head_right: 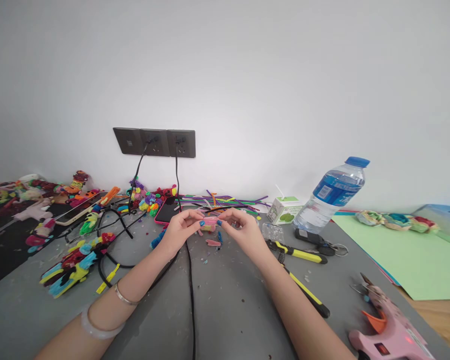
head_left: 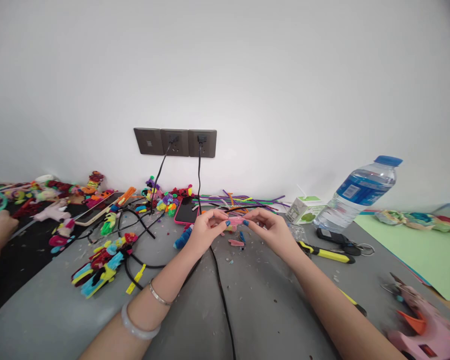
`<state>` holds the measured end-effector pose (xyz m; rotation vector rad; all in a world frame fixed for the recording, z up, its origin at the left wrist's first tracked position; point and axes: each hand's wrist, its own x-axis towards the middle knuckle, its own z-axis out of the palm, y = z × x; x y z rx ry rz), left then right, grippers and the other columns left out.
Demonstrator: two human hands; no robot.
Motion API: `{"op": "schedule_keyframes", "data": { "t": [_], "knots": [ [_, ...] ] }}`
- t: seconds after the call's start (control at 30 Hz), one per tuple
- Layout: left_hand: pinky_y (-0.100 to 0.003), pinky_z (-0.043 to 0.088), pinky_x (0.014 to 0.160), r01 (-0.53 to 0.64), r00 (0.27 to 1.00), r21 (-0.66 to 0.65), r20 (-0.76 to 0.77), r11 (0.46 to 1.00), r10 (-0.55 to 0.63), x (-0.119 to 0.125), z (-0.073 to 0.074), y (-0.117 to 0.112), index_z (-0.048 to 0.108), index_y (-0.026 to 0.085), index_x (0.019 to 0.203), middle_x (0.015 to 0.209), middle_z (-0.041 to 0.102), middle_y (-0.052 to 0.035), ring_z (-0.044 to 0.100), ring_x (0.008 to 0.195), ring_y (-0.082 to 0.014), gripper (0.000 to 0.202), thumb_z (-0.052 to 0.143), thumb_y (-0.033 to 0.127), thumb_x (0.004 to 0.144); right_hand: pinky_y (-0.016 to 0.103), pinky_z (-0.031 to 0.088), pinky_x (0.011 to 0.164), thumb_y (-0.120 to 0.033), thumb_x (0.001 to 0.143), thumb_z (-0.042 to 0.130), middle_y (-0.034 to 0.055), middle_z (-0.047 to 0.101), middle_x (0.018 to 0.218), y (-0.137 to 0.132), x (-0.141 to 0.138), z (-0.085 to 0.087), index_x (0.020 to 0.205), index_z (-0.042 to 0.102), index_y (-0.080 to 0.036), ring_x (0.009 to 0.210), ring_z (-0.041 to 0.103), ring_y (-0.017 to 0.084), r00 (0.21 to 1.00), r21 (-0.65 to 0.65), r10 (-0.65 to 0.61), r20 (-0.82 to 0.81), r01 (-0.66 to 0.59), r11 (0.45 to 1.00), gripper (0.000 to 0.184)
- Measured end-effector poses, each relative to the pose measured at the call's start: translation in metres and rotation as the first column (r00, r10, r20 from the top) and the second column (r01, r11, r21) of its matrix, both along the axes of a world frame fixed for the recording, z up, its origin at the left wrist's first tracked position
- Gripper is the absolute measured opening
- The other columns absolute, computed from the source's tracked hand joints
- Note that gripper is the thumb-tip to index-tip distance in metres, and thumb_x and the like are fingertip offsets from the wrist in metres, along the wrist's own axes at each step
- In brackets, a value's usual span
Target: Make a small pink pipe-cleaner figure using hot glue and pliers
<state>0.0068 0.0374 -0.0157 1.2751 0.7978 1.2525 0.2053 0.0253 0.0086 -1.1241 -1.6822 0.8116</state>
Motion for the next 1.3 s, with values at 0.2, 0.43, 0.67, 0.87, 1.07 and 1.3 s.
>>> {"op": "schedule_keyframes", "data": {
  "t": [0.2, 0.43, 0.67, 0.87, 1.07, 1.3],
  "knots": [
    [-0.024, 0.053, 0.055, -0.012, 1.0, 0.003, -0.003, 1.0, 0.012, 0.0, 0.0, 0.001, 0.063, 0.013, 0.081, 0.093, 0.063, -0.0075, 0.063, 0.078, -0.0163, 0.023, 0.076, 0.027, 0.067, 0.032, 0.045, 0.067, -0.036, 0.082, 0.062, 0.0061, 0.072, 0.088, 0.0, 0.0, 0.0, 0.09, 0.067, -0.021, 0.077, 0.064, 0.02, 1.0, 0.006, -0.006, 0.005, 0.006, 1.0, 0.018],
    [-0.025, 0.054, 0.055, -0.014, 1.0, 0.012, -0.025, 1.0, 0.015, 0.0, -0.001, 0.001, 0.063, 0.014, 0.082, 0.09, 0.064, -0.0069, 0.063, 0.078, -0.0167, 0.023, 0.075, 0.029, 0.069, 0.034, 0.048, 0.072, -0.042, 0.082, 0.064, 0.0077, 0.073, 0.092, -0.002, -0.002, 0.003, 0.091, 0.069, -0.021, 0.082, 0.066, 0.023, 1.0, -0.01, -0.001, -0.003, 0.001, 1.0, 0.023],
    [-0.025, 0.053, 0.056, 0.01, 1.0, -0.004, -0.017, 1.0, -0.01, 0.0, 0.005, -0.002, 0.06, 0.015, 0.086, 0.093, 0.064, -0.0071, 0.067, 0.076, -0.0172, 0.031, 0.075, 0.037, 0.071, 0.031, 0.048, 0.066, -0.055, 0.075, 0.069, 0.0062, 0.07, 0.084, -0.001, -0.003, 0.005, 0.085, 0.065, -0.02, 0.074, 0.063, 0.02, 0.99, -0.149, 0.033, -0.14, -0.054, 0.987, 0.036],
    [-0.025, 0.056, 0.068, 0.032, 0.989, 0.1, -0.149, 0.994, -0.017, 0.001, 0.009, -0.008, 0.056, 0.018, 0.101, 0.105, 0.063, -0.0065, 0.068, 0.082, -0.0151, 0.035, 0.072, 0.019, 0.07, 0.027, 0.039, 0.057, -0.052, 0.073, 0.07, -0.0011, 0.06, 0.063, -0.002, -0.001, 0.006, 0.087, 0.064, -0.021, 0.06, 0.054, 0.015, 0.982, -0.318, -0.02, -0.186, -0.041, 0.947, 0.034],
    [-0.023, 0.054, 0.065, 0.071, 0.914, 0.348, -0.399, 0.935, 0.079, 0.001, 0.007, -0.01, 0.059, 0.023, 0.117, 0.104, 0.062, -0.0052, 0.062, 0.073, -0.0119, 0.042, 0.062, 0.011, 0.077, 0.024, 0.032, 0.052, -0.044, 0.068, 0.07, -0.0011, 0.059, 0.066, -0.007, -0.004, 0.009, 0.084, 0.059, -0.022, 0.056, 0.05, 0.013, 0.956, -0.488, 0.002, -0.292, -0.151, 0.86, 0.029],
    [-0.024, 0.052, 0.066, 0.132, 0.861, 0.426, -0.497, 0.895, 0.11, -0.001, 0.009, -0.011, 0.061, 0.023, 0.115, 0.104, 0.065, -0.0048, 0.061, 0.072, -0.0132, 0.037, 0.059, 0.011, 0.08, 0.02, 0.028, 0.045, -0.033, 0.066, 0.071, -0.0014, 0.063, 0.069, -0.009, -0.005, 0.011, 0.081, 0.058, -0.022, 0.052, 0.046, 0.009, 0.917, -0.668, -0.062, -0.395, -0.24, 0.705, 0.023]
  ]
}}
